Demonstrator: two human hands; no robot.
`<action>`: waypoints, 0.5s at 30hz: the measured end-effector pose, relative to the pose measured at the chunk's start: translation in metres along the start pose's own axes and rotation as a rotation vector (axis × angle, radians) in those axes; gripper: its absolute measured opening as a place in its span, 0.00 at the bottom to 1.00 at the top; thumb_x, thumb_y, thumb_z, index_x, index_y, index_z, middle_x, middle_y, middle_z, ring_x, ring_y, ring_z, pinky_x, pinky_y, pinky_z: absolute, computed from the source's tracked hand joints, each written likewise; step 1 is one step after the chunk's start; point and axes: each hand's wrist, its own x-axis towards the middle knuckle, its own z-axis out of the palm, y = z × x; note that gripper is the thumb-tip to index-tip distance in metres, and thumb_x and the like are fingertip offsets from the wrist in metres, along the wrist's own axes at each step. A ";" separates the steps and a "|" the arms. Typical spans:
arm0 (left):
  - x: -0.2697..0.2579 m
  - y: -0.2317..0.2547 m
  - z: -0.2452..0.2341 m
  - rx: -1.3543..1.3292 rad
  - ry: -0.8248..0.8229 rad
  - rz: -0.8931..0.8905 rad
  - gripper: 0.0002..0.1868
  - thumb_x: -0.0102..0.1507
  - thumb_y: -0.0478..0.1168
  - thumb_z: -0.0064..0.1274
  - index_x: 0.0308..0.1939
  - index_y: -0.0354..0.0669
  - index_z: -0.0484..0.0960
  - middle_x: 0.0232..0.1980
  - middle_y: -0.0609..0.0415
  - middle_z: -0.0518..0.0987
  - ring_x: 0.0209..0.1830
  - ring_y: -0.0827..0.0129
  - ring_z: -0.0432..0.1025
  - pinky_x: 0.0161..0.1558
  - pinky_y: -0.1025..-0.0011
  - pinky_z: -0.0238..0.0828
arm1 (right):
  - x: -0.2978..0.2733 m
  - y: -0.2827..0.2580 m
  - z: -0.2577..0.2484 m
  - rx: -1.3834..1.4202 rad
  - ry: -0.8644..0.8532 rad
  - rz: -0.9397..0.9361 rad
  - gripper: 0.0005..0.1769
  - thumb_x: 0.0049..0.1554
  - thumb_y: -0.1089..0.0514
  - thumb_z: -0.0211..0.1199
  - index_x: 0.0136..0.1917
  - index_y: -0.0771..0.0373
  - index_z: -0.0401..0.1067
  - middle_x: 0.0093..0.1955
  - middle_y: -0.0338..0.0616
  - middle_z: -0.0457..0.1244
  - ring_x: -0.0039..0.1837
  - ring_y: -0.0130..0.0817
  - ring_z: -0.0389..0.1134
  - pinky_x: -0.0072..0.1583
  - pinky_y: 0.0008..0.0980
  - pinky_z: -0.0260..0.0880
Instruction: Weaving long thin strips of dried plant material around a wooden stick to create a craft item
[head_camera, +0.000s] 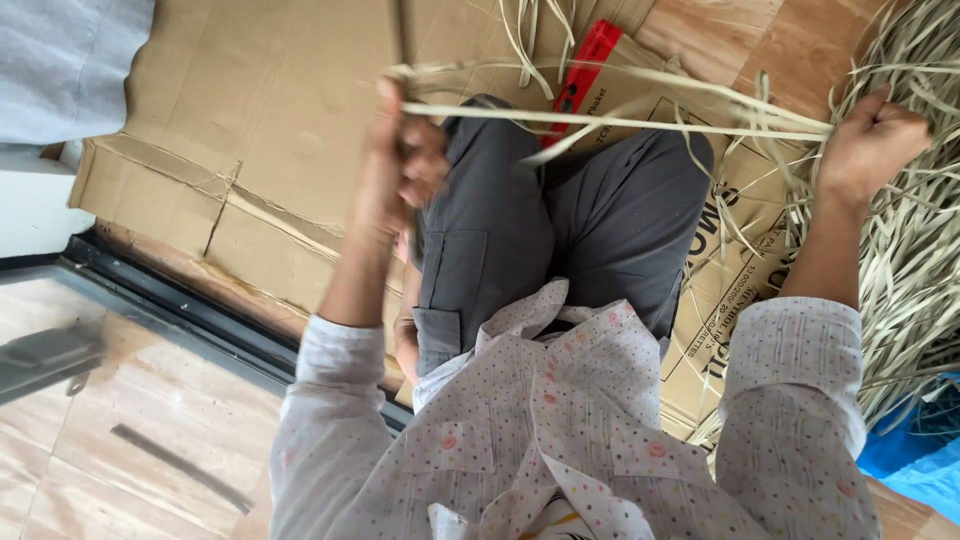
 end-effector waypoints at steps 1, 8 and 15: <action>0.011 0.001 -0.027 -0.001 0.000 0.002 0.27 0.57 0.70 0.46 0.20 0.56 0.62 0.16 0.68 0.56 0.09 0.85 0.47 0.08 0.82 0.35 | -0.002 -0.004 0.004 0.001 0.001 -0.002 0.35 0.74 0.68 0.70 0.25 0.58 0.68 0.21 0.32 0.55 0.19 0.21 0.50 0.28 0.18 0.58; 0.018 -0.003 -0.174 1.982 0.811 0.176 0.38 0.68 0.73 0.42 0.33 0.39 0.80 0.22 0.56 0.75 0.13 0.72 0.64 0.14 0.75 0.56 | -0.010 -0.080 0.016 0.333 -0.318 0.216 0.26 0.78 0.58 0.64 0.36 0.65 0.77 0.25 0.37 0.62 0.20 0.29 0.56 0.25 0.26 0.57; -0.097 0.008 -0.166 1.571 1.188 0.637 0.02 0.72 0.32 0.46 0.46 0.38 0.73 0.34 0.45 0.84 0.23 0.57 0.78 0.18 0.59 0.71 | 0.001 -0.084 0.048 0.549 -0.077 0.034 0.08 0.74 0.64 0.61 0.49 0.66 0.71 0.39 0.40 0.61 0.32 0.30 0.59 0.35 0.27 0.65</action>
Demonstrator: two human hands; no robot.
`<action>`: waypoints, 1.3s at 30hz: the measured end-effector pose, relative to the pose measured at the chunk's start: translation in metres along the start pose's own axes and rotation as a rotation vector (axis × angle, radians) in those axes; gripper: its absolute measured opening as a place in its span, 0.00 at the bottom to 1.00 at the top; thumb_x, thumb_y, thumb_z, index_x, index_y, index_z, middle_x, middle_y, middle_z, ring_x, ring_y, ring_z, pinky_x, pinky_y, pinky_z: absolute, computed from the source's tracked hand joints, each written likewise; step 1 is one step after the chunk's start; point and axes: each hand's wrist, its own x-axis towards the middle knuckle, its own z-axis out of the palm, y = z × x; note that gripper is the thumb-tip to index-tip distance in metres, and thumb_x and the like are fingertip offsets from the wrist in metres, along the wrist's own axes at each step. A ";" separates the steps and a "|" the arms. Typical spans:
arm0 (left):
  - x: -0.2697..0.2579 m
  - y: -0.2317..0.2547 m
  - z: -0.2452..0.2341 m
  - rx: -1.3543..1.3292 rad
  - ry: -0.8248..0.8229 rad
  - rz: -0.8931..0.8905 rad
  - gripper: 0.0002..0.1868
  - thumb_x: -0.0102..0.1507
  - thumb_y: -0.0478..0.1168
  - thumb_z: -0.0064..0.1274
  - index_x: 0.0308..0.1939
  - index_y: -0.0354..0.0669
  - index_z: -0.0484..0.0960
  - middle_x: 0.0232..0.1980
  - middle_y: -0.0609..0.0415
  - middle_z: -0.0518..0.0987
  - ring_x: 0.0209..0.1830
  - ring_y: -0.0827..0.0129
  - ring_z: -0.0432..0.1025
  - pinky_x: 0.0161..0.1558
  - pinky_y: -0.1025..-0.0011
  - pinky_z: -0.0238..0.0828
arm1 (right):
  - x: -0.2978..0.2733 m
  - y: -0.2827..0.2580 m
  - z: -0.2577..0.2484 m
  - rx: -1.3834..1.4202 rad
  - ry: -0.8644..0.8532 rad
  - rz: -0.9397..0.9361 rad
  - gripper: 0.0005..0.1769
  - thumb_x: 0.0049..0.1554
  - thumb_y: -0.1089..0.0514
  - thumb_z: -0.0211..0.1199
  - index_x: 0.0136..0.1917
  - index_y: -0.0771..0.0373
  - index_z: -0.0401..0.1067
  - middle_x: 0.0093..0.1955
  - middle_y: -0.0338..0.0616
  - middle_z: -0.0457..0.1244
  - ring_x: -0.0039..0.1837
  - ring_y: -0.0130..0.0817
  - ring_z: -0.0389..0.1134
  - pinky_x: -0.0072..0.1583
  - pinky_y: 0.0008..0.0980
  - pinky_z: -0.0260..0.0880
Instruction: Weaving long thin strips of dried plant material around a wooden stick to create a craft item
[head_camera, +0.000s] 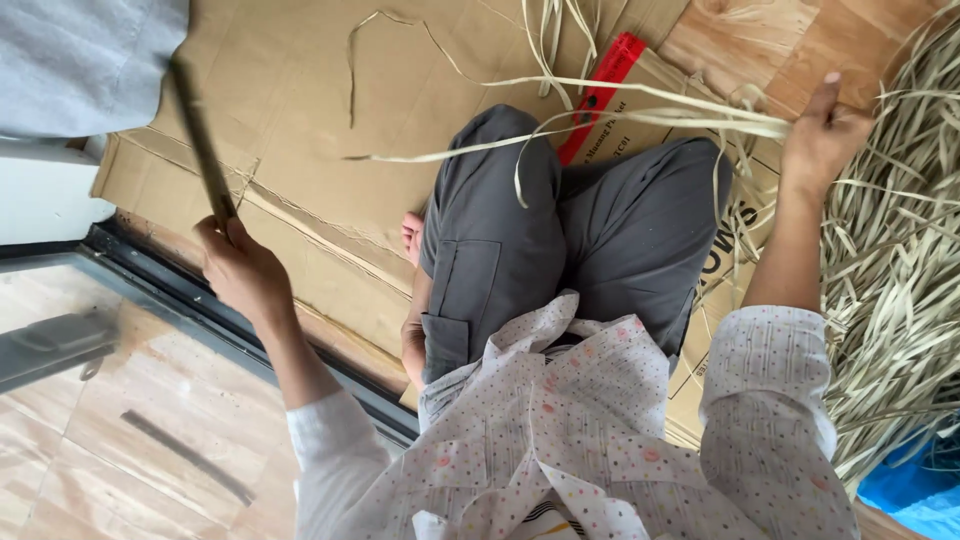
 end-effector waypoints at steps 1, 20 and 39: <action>-0.017 0.005 0.009 0.003 0.000 0.002 0.02 0.72 0.32 0.46 0.46 0.38 0.73 0.34 0.45 0.84 0.23 0.57 0.78 0.18 0.59 0.71 | 0.001 0.001 0.011 0.002 0.000 0.003 0.08 0.74 0.64 0.61 0.49 0.66 0.71 0.39 0.40 0.61 0.32 0.30 0.59 0.35 0.27 0.65; -0.203 0.332 0.122 -1.443 -0.806 0.201 0.26 0.68 0.50 0.50 0.16 0.46 0.70 0.09 0.54 0.66 0.12 0.82 0.61 0.17 0.79 0.52 | -0.084 -0.181 -0.007 0.341 0.071 0.223 0.33 0.69 0.63 0.58 0.22 0.57 0.58 0.20 0.29 0.48 0.28 0.19 0.45 0.34 0.25 0.47; -0.133 0.276 0.083 -1.842 -1.152 -0.142 0.29 0.73 0.49 0.39 0.16 0.49 0.61 0.06 0.55 0.58 0.00 0.78 0.54 0.08 0.87 0.49 | -0.087 -0.175 0.032 0.313 0.048 -0.033 0.35 0.67 0.70 0.58 0.20 0.57 0.57 0.17 0.31 0.45 0.26 0.20 0.42 0.33 0.25 0.43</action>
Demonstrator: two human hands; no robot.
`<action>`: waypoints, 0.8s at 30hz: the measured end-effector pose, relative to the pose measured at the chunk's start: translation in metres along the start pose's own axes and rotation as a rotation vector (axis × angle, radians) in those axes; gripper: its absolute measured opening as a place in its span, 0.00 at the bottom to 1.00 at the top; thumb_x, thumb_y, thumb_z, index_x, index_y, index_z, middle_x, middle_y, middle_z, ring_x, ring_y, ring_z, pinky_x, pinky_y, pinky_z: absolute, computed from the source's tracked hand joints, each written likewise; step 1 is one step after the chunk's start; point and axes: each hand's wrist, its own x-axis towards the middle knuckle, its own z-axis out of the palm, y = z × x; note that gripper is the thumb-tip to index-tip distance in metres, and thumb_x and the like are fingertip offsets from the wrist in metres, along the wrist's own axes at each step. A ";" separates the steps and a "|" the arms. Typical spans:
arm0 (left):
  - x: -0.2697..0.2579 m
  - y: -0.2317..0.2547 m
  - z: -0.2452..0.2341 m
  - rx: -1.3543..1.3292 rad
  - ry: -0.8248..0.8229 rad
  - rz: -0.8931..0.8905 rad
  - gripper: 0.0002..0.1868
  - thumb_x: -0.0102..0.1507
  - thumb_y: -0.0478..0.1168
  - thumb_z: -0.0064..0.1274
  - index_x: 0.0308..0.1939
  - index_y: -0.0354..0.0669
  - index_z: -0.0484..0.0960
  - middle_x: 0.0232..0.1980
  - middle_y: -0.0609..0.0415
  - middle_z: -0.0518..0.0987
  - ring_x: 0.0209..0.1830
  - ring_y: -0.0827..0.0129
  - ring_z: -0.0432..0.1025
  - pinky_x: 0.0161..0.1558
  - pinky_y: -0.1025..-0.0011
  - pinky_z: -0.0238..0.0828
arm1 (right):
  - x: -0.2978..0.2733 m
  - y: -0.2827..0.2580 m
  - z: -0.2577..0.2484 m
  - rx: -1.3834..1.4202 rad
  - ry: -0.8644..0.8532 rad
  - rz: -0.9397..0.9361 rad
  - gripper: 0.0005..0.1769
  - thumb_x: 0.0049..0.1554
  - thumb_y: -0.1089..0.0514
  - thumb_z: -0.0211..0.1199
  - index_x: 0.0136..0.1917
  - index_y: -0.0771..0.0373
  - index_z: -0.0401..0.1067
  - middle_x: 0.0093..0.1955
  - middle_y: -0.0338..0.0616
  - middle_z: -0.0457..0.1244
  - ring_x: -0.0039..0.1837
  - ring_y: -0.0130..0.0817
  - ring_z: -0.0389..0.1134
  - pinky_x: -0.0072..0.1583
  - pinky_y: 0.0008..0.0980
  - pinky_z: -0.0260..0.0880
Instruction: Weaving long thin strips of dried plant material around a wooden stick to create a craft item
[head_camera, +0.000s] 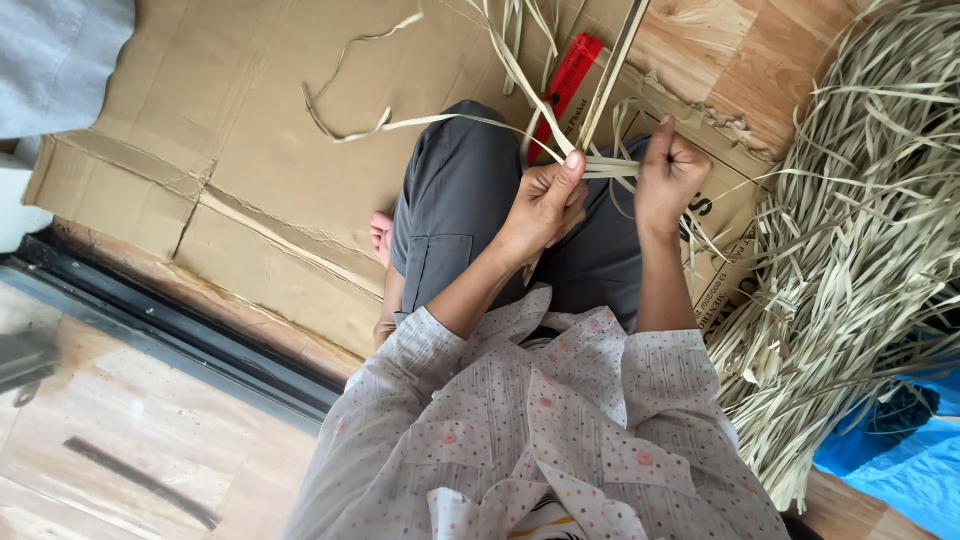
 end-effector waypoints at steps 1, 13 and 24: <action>-0.002 0.006 -0.002 0.000 0.006 0.004 0.29 0.73 0.49 0.39 0.16 0.49 0.61 0.06 0.55 0.58 0.00 0.78 0.54 0.08 0.87 0.49 | 0.000 0.014 -0.004 0.003 -0.006 -0.001 0.35 0.67 0.70 0.58 0.20 0.57 0.57 0.17 0.31 0.45 0.26 0.20 0.42 0.33 0.25 0.43; -0.013 0.083 -0.008 -0.220 0.074 -0.223 0.28 0.64 0.61 0.44 0.15 0.52 0.57 0.13 0.62 0.56 0.06 0.83 0.44 0.07 0.81 0.38 | 0.037 0.107 -0.076 -0.292 -0.028 -0.059 0.36 0.72 0.74 0.61 0.24 0.59 0.60 0.20 0.34 0.52 0.20 0.27 0.49 0.31 0.22 0.54; -0.014 0.100 -0.005 -0.343 0.057 -0.350 0.29 0.61 0.63 0.47 0.17 0.52 0.56 0.12 0.63 0.55 0.05 0.84 0.43 0.05 0.82 0.37 | 0.047 0.103 -0.139 -0.467 0.018 -0.062 0.37 0.76 0.75 0.60 0.25 0.62 0.62 0.22 0.36 0.54 0.21 0.25 0.48 0.27 0.24 0.46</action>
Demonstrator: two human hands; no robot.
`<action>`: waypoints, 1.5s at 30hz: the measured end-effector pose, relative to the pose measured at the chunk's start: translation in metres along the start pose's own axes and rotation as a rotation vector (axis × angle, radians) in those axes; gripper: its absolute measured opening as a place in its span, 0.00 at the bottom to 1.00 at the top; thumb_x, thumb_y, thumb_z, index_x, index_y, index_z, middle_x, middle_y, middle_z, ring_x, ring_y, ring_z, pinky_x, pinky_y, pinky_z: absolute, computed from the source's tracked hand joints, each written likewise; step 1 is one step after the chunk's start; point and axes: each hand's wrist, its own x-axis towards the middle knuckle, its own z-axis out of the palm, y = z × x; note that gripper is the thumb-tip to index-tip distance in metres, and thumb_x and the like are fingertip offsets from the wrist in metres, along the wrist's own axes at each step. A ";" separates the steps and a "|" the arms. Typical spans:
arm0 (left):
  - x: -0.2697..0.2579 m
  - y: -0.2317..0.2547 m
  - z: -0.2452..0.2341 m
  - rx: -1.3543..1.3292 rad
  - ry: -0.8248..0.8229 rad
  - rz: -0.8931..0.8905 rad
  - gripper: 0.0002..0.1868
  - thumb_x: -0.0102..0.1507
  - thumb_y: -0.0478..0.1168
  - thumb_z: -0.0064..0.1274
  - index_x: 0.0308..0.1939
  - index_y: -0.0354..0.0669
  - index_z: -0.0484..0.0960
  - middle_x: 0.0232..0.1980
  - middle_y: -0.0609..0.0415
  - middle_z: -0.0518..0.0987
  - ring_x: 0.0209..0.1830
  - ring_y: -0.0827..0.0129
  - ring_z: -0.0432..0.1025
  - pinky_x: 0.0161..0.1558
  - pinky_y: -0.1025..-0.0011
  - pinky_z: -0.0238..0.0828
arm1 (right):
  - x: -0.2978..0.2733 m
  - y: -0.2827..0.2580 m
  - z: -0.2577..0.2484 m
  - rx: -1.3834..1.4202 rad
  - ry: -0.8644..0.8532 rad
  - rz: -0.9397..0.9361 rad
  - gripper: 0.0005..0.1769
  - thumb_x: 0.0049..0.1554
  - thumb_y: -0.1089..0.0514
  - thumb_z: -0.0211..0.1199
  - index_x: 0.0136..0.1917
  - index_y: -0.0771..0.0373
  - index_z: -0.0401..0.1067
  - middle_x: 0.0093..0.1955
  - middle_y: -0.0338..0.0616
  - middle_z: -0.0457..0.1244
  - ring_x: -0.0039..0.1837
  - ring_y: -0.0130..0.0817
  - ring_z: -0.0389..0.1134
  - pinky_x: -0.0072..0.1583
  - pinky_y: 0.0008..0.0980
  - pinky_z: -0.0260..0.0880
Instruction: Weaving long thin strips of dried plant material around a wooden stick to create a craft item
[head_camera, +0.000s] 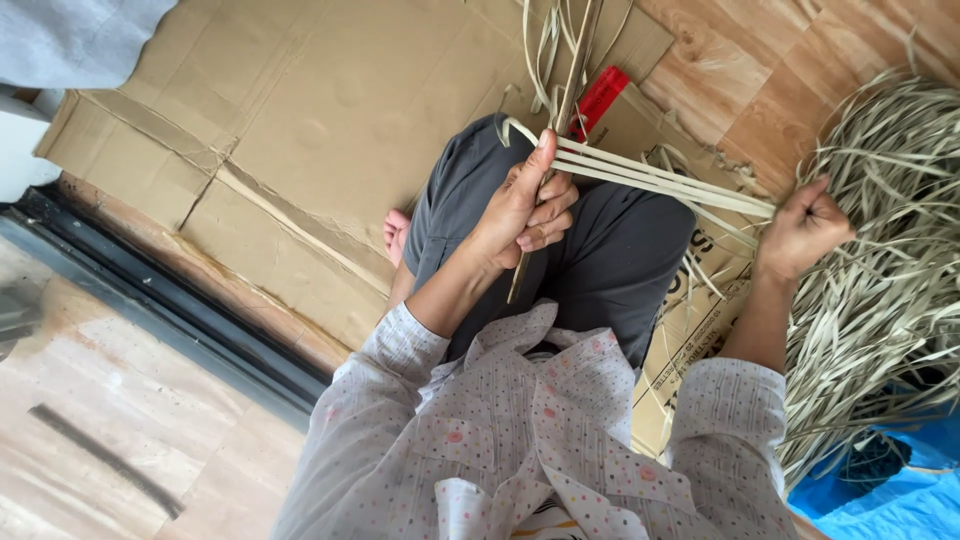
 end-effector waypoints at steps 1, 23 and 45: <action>0.004 -0.003 0.000 0.005 -0.016 0.008 0.29 0.61 0.63 0.47 0.17 0.52 0.56 0.12 0.63 0.55 0.05 0.84 0.43 0.05 0.82 0.37 | 0.005 0.000 -0.008 0.002 0.015 -0.011 0.37 0.76 0.75 0.60 0.25 0.62 0.62 0.22 0.36 0.54 0.21 0.25 0.48 0.27 0.24 0.46; 0.048 -0.107 -0.009 0.988 0.200 0.689 0.26 0.65 0.47 0.56 0.16 0.39 0.68 0.10 0.48 0.65 0.15 0.76 0.64 0.18 0.75 0.54 | -0.074 -0.183 0.078 0.647 0.045 0.192 0.29 0.67 0.65 0.58 0.23 0.63 0.65 0.20 0.36 0.55 0.36 0.19 0.50 0.36 0.27 0.56; 0.034 -0.121 -0.016 0.715 0.038 0.446 0.24 0.68 0.47 0.48 0.19 0.39 0.70 0.20 0.67 0.60 0.20 0.83 0.48 0.21 0.79 0.47 | -0.042 -0.179 0.069 0.500 0.083 -0.038 0.26 0.53 0.76 0.64 0.25 0.64 0.51 0.27 0.36 0.46 0.33 0.27 0.39 0.36 0.28 0.40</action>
